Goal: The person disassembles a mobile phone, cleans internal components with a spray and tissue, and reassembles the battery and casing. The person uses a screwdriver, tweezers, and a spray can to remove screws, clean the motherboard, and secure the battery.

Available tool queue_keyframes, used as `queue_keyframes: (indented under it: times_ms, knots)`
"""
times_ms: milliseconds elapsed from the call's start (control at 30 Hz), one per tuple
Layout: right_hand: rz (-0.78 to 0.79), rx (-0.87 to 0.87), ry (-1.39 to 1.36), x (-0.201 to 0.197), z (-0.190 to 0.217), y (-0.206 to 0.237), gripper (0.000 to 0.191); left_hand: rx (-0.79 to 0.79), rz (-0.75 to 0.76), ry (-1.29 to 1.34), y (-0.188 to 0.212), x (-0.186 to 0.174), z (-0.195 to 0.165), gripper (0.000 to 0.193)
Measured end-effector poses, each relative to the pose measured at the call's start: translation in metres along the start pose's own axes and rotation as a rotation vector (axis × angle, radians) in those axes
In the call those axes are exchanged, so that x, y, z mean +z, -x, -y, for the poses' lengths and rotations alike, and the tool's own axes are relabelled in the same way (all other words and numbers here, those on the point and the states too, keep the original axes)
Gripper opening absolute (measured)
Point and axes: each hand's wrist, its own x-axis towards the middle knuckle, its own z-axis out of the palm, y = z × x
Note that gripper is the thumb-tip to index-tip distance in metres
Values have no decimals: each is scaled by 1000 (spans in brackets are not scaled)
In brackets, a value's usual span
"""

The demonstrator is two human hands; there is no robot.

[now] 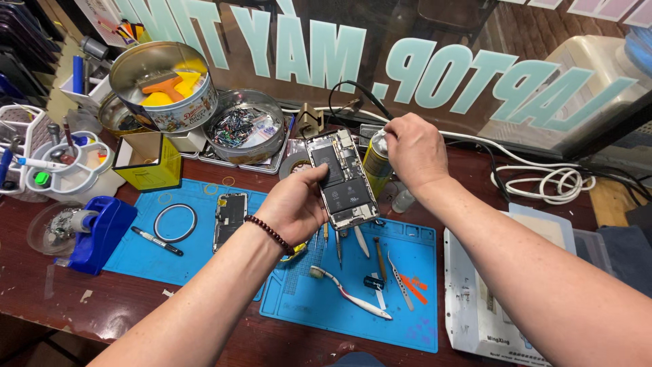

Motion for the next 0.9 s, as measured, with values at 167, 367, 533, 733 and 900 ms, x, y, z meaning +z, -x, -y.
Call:
queue_keyframes:
  times_ms: [167,367,533,733,900]
  knots:
    - [-1,36,-10,3,0,0,6,72,-49,-24,2,3,7,26]
    - [14,43,-29,2,0,0,6,102,-66,12,6,9,5,27]
    - [24,29,2,-14,17,-6,9,72,-68,-14,12,12,0,32]
    - [84,338,-391,-54,56,1,22,62,-45,-16,14,11,0,37]
    - [31,-62,-290,-53,97,22,11,96,13,-89,10,13,12,31]
